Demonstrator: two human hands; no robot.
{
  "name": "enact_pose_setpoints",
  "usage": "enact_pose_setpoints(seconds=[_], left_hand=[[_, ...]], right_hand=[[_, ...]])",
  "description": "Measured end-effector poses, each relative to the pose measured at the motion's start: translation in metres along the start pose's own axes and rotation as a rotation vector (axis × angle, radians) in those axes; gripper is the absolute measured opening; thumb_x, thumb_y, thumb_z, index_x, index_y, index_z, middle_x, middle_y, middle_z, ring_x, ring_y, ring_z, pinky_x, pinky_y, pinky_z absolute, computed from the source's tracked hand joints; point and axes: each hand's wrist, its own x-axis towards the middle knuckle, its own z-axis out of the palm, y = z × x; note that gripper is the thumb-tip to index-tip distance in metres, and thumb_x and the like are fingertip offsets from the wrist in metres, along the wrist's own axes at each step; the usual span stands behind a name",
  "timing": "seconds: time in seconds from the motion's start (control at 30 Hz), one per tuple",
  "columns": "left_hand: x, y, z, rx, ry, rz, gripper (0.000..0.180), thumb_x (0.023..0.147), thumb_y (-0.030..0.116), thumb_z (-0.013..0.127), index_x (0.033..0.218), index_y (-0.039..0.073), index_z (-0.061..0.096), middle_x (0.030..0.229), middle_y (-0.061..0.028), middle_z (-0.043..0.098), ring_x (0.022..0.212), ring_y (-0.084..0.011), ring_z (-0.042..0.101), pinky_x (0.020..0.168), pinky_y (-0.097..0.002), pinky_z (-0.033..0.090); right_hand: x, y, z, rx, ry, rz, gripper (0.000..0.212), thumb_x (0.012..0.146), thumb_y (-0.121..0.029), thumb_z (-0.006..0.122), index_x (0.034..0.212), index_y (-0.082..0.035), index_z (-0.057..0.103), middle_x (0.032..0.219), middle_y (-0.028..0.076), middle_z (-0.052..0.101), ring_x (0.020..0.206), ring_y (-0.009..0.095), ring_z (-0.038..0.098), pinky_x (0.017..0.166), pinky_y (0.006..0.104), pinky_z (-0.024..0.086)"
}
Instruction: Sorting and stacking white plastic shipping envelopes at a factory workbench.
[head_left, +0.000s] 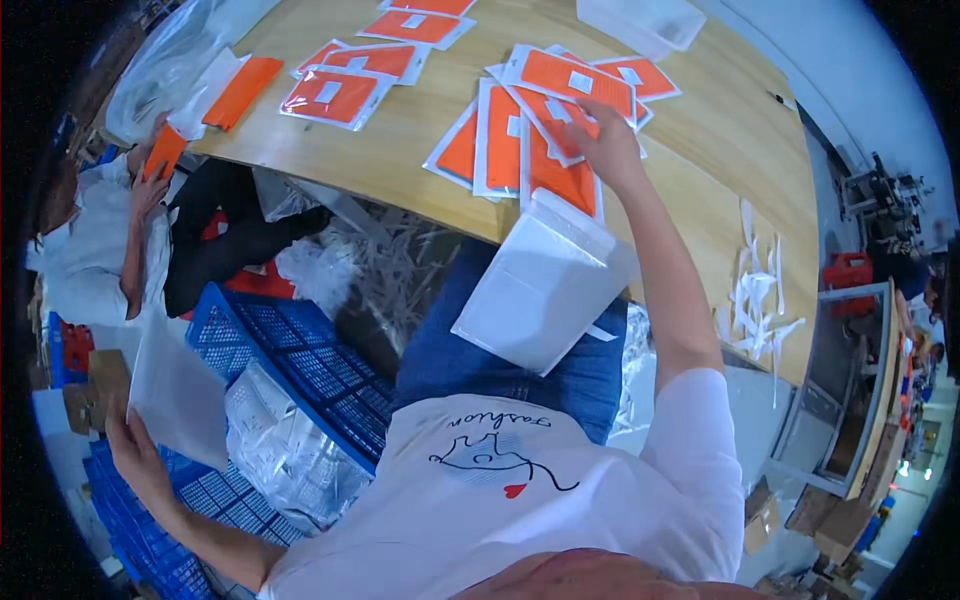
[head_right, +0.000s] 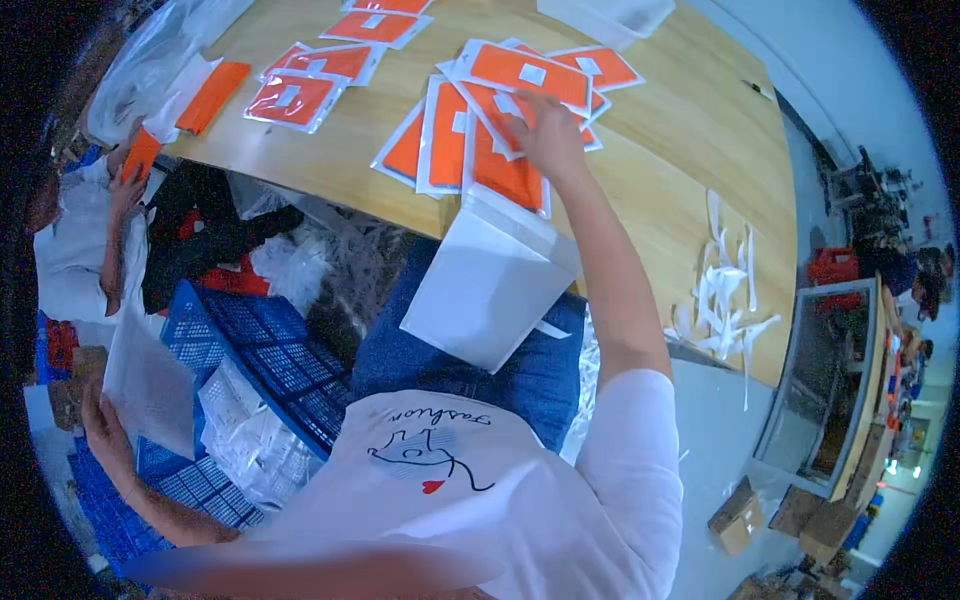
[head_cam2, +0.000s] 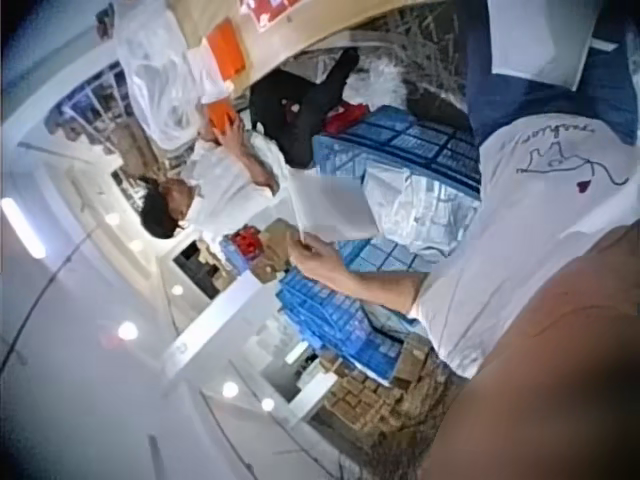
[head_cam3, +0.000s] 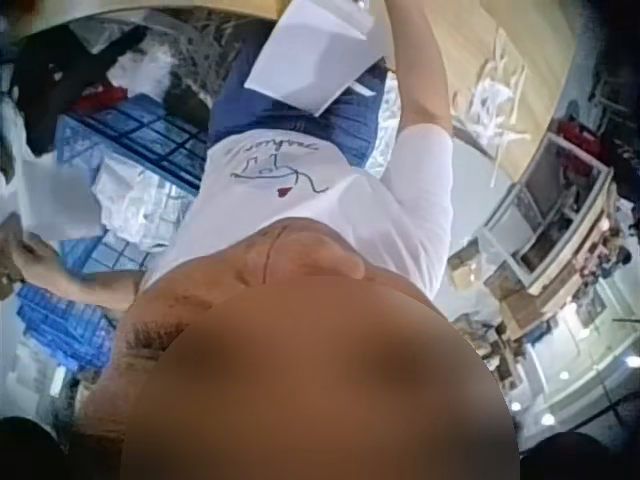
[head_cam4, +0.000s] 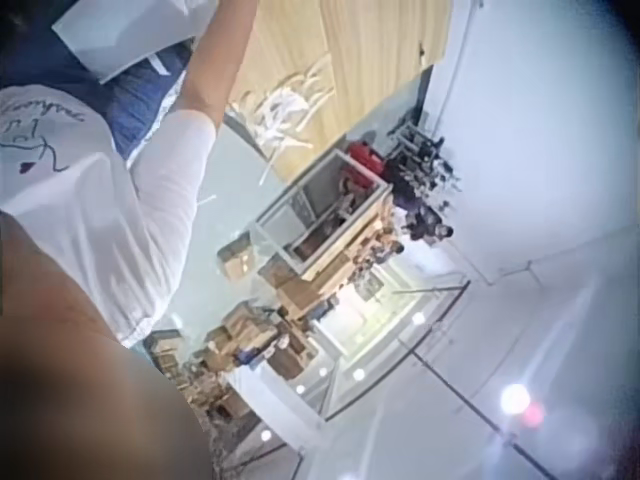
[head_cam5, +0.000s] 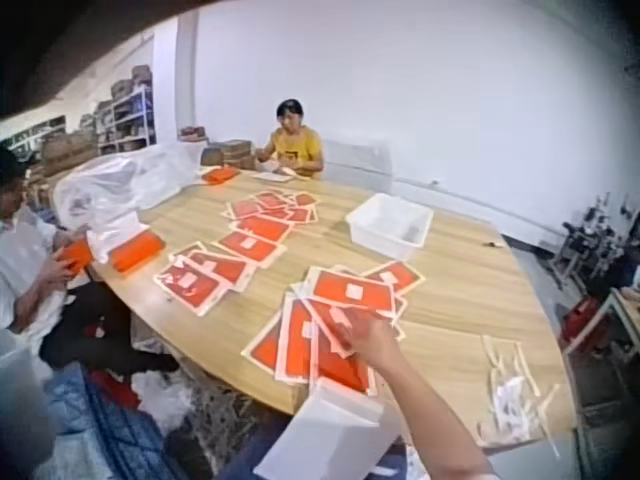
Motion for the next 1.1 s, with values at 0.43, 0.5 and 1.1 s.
enact_pose_setpoints(seconds=[0.43, 0.5, 1.1], left_hand=[[-0.048, 0.234, 0.178, -0.662, -0.610, 0.841, 0.020, 0.079, 0.005, 0.063, 0.098, 0.000, 0.065, 0.102, -0.0117, 0.064, 0.085, -0.0285, 0.061, 0.077, -0.0322, 0.050], [-0.058, 0.276, 0.190, -0.772, -0.590, 0.914, 0.018, 0.078, 0.006, 0.062, 0.096, 0.003, 0.066, 0.098, -0.0103, 0.064, 0.081, -0.0282, 0.060, 0.076, -0.0335, 0.049], [-0.092, 0.422, 0.274, -0.791, -0.322, 1.164, 0.023, 0.078, 0.011, 0.062, 0.099, 0.001, 0.064, 0.103, -0.0103, 0.057, 0.088, -0.0292, 0.056, 0.077, -0.0374, 0.047]], right_hand=[[0.054, 0.106, 0.013, -0.518, -0.081, 0.322, 0.060, 0.076, -0.049, 0.063, 0.120, -0.010, 0.051, 0.092, 0.015, 0.064, 0.081, 0.032, 0.063, 0.069, 0.0407, 0.052], [0.063, 0.068, 0.027, -0.522, -0.056, 0.536, 0.058, 0.074, -0.048, 0.066, 0.116, -0.010, 0.053, 0.097, 0.016, 0.062, 0.083, 0.031, 0.062, 0.071, 0.0431, 0.050], [0.050, 0.092, 0.003, -0.030, 0.225, 0.639, 0.026, 0.075, -0.026, 0.067, 0.080, -0.001, 0.064, 0.067, 0.013, 0.064, 0.062, 0.027, 0.061, 0.065, 0.0359, 0.051]])
